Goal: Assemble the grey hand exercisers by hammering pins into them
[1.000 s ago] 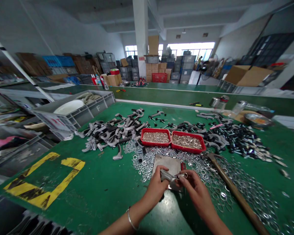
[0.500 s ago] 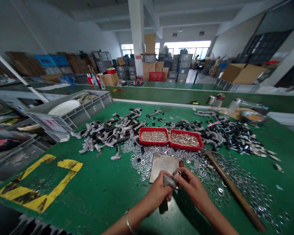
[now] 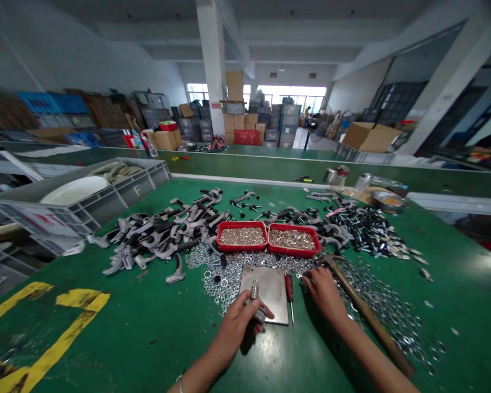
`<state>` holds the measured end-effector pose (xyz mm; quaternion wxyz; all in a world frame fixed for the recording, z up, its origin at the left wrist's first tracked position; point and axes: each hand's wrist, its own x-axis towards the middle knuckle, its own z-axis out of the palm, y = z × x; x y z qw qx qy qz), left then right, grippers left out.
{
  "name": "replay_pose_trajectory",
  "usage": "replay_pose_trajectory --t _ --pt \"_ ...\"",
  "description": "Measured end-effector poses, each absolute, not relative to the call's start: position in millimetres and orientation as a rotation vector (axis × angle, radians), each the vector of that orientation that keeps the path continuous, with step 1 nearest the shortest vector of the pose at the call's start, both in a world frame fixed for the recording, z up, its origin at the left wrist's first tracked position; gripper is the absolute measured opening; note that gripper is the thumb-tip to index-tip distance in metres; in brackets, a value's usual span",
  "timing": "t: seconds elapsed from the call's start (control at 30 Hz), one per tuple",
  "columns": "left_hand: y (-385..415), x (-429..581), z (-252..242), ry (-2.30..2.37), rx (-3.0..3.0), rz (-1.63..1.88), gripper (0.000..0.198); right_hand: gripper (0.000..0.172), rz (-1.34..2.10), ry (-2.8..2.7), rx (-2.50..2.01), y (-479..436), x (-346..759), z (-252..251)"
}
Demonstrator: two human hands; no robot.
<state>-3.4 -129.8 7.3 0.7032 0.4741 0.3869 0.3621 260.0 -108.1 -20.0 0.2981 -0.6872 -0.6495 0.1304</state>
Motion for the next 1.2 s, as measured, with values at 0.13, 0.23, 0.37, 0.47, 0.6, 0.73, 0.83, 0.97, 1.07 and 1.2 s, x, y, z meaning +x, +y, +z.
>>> replay_pose_trajectory --t 0.13,0.23,0.37,0.47,0.6,0.73,0.83,0.97,1.07,1.2 --pt "-115 -8 8 0.909 1.139 0.767 0.039 0.013 0.224 -1.763 -1.886 -88 281 -26" --pt "-113 -3 7 1.060 1.151 0.913 0.039 0.015 0.225 -1.783 -1.849 -85 279 -22" --pt "-115 5 14 1.133 1.192 1.056 0.036 0.015 0.305 -1.755 -1.778 -97 259 -10" --pt "-118 11 22 1.083 1.301 1.080 0.031 0.026 0.794 -1.504 -1.608 -119 223 3" --pt "-123 18 20 1.112 1.425 1.081 0.028 0.033 1.438 -0.978 -1.228 -142 171 10" --pt "-127 22 9 1.186 1.504 1.042 0.027 0.033 1.651 -0.722 -0.977 -147 151 4" --pt "-128 23 5 1.256 1.507 1.029 0.028 0.030 1.693 -0.739 -0.950 -149 155 6" --pt "-129 24 13 1.260 1.483 0.980 0.030 0.028 1.498 -1.047 -1.137 -156 167 12" --pt "-130 22 25 1.182 1.452 0.932 0.033 0.017 1.000 -1.469 -1.286 -162 175 12" --pt "-127 17 29 1.157 1.451 0.924 0.038 0.034 0.496 -1.869 -1.234 -164 173 2"
